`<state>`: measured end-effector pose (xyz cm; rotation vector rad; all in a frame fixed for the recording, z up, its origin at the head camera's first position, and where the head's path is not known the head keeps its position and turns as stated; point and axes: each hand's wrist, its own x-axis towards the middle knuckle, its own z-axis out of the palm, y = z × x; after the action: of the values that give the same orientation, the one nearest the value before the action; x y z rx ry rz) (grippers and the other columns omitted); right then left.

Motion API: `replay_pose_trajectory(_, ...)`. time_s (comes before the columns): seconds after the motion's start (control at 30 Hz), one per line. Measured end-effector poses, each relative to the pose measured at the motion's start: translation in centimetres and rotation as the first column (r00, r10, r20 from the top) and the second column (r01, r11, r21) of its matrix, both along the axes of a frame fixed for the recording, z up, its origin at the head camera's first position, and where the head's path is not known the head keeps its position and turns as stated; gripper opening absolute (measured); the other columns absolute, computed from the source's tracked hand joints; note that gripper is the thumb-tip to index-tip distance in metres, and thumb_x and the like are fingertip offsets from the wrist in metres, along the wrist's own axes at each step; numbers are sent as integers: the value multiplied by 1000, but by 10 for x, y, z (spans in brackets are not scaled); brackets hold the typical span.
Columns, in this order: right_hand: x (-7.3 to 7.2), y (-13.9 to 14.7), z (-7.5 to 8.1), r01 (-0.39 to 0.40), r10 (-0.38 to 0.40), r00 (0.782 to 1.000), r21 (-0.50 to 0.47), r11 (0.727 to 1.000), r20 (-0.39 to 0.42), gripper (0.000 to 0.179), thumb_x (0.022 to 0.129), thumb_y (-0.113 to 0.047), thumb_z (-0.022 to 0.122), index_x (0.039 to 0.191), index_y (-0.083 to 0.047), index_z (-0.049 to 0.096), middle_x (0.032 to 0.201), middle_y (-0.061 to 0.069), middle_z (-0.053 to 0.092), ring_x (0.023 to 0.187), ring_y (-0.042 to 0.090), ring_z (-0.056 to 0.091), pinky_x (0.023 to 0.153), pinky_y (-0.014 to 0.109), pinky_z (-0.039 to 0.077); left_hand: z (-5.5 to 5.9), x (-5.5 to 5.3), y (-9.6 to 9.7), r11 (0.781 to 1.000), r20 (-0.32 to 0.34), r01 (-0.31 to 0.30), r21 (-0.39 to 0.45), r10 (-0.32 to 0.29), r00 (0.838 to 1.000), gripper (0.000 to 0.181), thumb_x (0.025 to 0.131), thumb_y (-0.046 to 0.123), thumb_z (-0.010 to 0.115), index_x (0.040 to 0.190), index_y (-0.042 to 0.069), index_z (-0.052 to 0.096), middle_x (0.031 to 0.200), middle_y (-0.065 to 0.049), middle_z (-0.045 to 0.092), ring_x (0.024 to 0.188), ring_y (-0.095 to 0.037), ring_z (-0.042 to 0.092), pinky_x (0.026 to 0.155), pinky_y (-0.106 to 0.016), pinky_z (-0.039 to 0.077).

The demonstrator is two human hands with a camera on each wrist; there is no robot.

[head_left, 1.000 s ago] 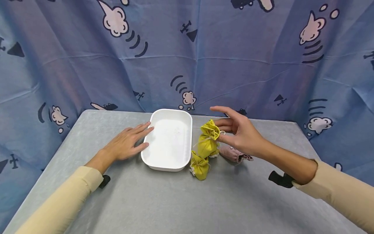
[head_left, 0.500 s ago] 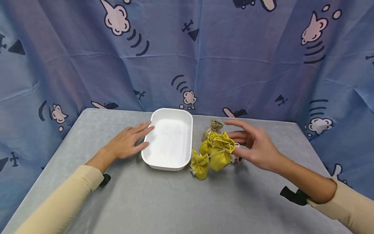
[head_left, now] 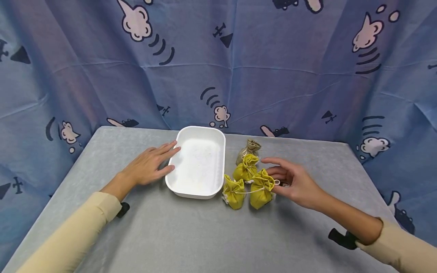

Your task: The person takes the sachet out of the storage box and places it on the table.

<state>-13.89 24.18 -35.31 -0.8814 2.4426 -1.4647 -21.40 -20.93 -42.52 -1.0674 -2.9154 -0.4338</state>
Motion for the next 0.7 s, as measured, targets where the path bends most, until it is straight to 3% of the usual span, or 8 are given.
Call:
replay_pose_trajectory(0.4, -5, -5, -21, 0, -1, 1000, 63, 998, 15, 64, 84, 16, 67, 143, 1, 47, 124, 16, 66, 108, 13, 67, 84, 27, 56, -1, 0, -4, 1000, -2, -3, 0, 3, 1000, 64, 103, 46, 47, 158, 17, 31, 164, -7, 23, 147, -30, 30, 109, -57, 33)
replay_pose_trajectory(0.6, -7, -4, -17, 0, 1, 1000, 125, 992, -5, 61, 88, 9, 69, 144, -4, 47, 124, 13, 66, 110, 21, 67, 89, 34, 56, -3, 1, -6, 1000, -30, 5, -15, -5, 1000, 64, 103, 46, 46, 157, 16, 33, 164, -8, 25, 145, -30, 34, 107, -57, 36)
replay_pose_trajectory(0.7, -9, -1, -8, 51, -39, 996, 151, 987, -86, 56, 93, 2, 67, 144, -8, 49, 124, 11, 66, 111, 24, 66, 90, 28, 54, 0, 1, -6, 999, -62, 13, -33, -15, 998, 62, 102, 43, 49, 156, 13, 36, 162, -10, 29, 141, -31, 40, 104, -57, 38)
